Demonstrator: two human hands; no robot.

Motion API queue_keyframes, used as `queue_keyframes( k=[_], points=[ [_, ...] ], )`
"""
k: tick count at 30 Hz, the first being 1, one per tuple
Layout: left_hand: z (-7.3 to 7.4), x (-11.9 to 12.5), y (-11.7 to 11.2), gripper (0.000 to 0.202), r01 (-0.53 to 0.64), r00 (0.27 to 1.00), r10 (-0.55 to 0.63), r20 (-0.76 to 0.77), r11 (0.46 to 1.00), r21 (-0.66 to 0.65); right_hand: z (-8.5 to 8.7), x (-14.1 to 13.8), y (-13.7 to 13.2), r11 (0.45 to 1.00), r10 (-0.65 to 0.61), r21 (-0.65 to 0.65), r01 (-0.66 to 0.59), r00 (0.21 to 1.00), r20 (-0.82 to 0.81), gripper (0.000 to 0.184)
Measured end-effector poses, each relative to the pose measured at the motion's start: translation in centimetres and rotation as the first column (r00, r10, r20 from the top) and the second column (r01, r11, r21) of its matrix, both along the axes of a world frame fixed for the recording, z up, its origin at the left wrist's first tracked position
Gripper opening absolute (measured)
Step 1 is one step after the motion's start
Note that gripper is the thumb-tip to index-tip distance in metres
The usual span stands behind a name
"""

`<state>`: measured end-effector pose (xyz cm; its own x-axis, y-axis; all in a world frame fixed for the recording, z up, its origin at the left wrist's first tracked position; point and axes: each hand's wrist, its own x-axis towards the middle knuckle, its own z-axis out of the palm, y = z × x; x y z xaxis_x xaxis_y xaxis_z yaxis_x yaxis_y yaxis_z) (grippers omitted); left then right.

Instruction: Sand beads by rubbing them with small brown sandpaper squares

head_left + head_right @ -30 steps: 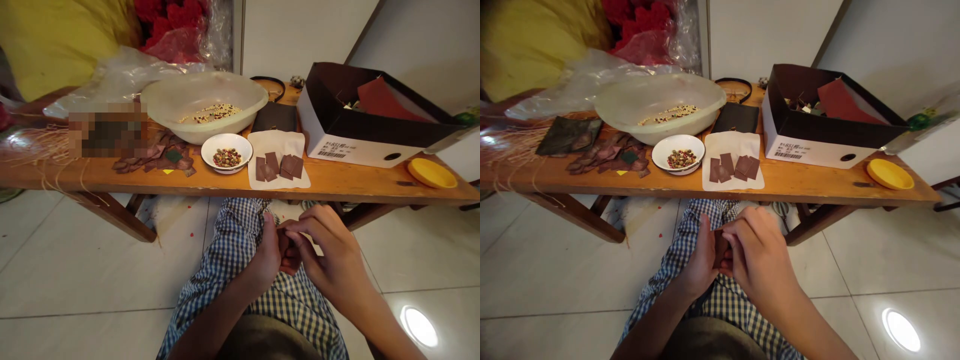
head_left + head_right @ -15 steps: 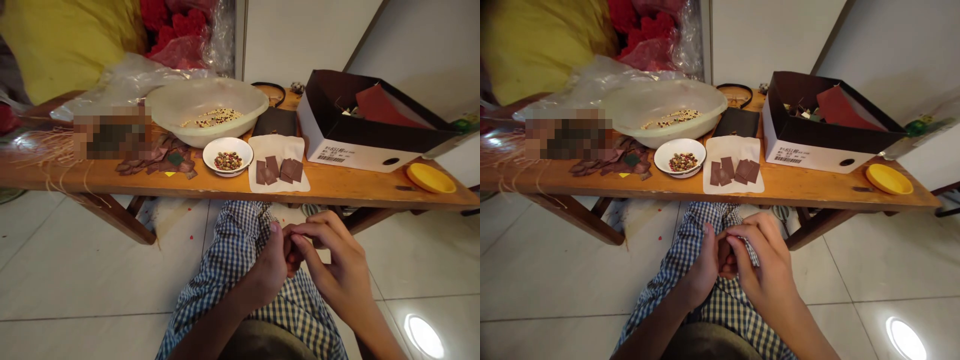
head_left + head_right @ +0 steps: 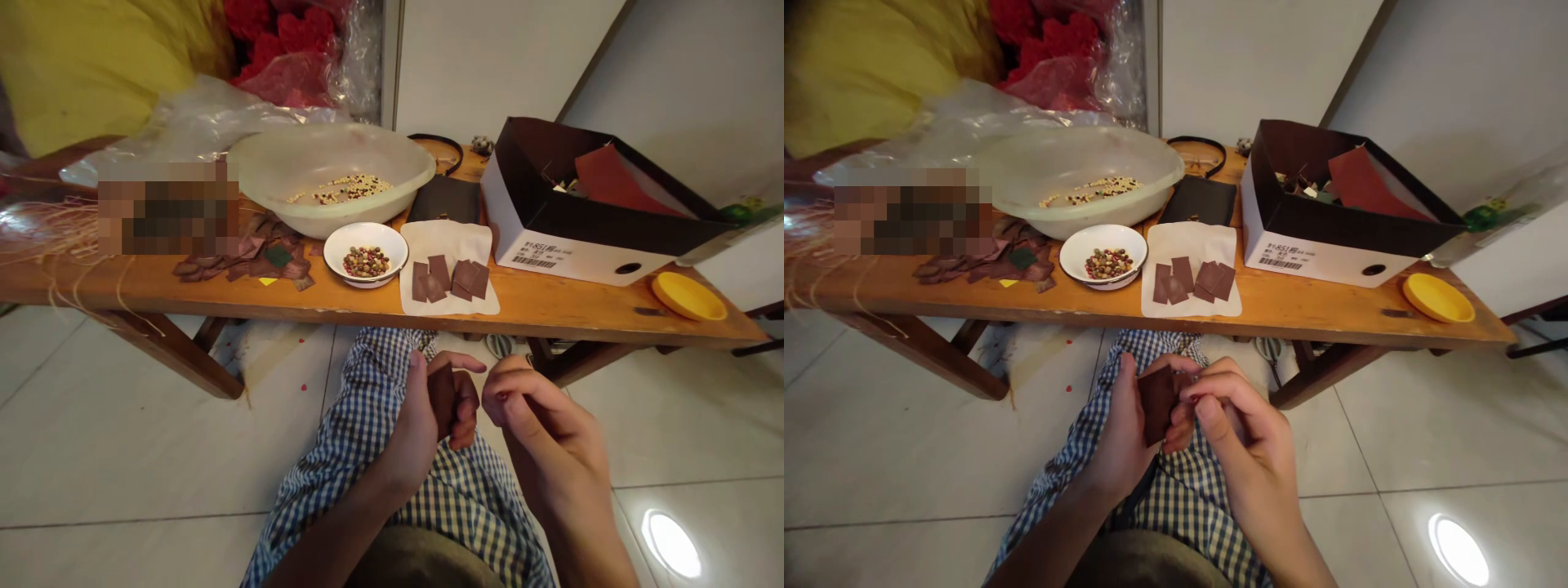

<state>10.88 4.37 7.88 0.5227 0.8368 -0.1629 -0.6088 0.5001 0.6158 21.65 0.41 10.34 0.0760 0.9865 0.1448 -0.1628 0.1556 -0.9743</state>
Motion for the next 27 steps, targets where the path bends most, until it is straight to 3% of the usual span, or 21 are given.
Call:
queue_keyframes(
  k=[7, 17, 27],
  points=[
    [0.11, -0.16, 0.19, 0.057, -0.056, 0.998, 0.056, -0.035, 0.998, 0.022, 0.55, 0.18, 0.01, 0.99, -0.006, -0.137, -0.018, 0.986, -0.169, 0.009],
    [0.19, -0.32, 0.27, 0.055, -0.037, 0.998, 0.037, -0.043, 0.999, 0.012, 0.82, 0.2, 0.25, 0.987, 0.092, -0.089, -0.131, 0.933, -0.348, 0.006],
    [0.03, -0.27, 0.11, 0.058, -0.031, 0.999, 0.032, -0.043, 0.999, 0.012, 0.82, 0.29, 0.36, 0.987, 0.078, -0.103, -0.12, 0.936, -0.343, 0.008]
  ],
)
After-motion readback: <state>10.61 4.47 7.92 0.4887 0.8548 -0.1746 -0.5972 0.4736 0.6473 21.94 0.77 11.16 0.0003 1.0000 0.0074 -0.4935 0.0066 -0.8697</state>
